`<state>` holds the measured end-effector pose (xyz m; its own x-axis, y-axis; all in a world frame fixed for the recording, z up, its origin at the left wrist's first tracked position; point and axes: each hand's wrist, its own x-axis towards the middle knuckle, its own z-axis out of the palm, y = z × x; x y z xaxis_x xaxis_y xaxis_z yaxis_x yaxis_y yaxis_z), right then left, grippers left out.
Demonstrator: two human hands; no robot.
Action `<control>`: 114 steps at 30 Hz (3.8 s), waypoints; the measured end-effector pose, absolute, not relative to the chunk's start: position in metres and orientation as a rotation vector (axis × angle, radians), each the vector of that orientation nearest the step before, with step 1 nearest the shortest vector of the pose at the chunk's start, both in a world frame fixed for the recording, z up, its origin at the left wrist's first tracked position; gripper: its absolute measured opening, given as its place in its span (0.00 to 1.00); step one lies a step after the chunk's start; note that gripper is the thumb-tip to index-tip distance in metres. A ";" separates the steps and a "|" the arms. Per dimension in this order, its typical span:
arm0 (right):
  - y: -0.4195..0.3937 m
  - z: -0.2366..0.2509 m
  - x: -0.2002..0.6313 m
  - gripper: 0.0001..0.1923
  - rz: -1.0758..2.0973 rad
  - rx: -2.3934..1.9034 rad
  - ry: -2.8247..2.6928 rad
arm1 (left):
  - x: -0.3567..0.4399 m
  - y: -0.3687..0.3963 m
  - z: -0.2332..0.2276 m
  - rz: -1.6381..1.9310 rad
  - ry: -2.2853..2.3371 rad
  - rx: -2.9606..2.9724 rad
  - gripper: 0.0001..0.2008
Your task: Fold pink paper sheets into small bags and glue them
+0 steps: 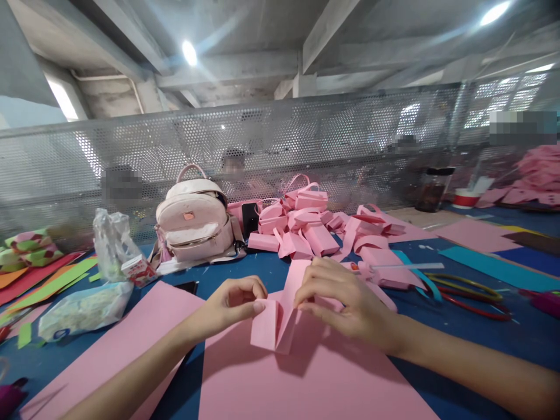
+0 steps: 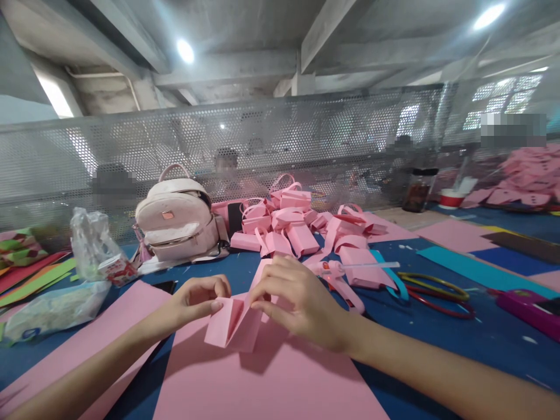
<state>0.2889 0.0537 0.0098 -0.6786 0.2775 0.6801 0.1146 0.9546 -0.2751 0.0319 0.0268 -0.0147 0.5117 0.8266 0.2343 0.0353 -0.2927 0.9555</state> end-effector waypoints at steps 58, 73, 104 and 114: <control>0.066 -0.008 0.312 0.12 -0.545 -0.010 -2.284 | 0.031 0.027 -0.016 0.946 0.743 1.692 0.20; 0.067 -0.011 0.313 0.17 -0.602 0.027 -2.288 | 0.031 0.028 -0.016 0.946 0.747 1.700 0.20; 0.054 -0.007 0.293 0.23 1.618 -0.520 -1.842 | 0.029 0.027 -0.017 0.946 0.724 1.706 0.18; 0.052 0.001 0.292 0.27 1.470 -0.646 -1.961 | 0.030 0.027 -0.017 0.947 0.712 1.707 0.19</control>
<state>0.2919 0.0517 0.0008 -0.7027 0.6903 0.1722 0.0282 0.2689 -0.9628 0.0296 0.0275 -0.0174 0.5169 0.8167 0.2568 0.0196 -0.3111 0.9502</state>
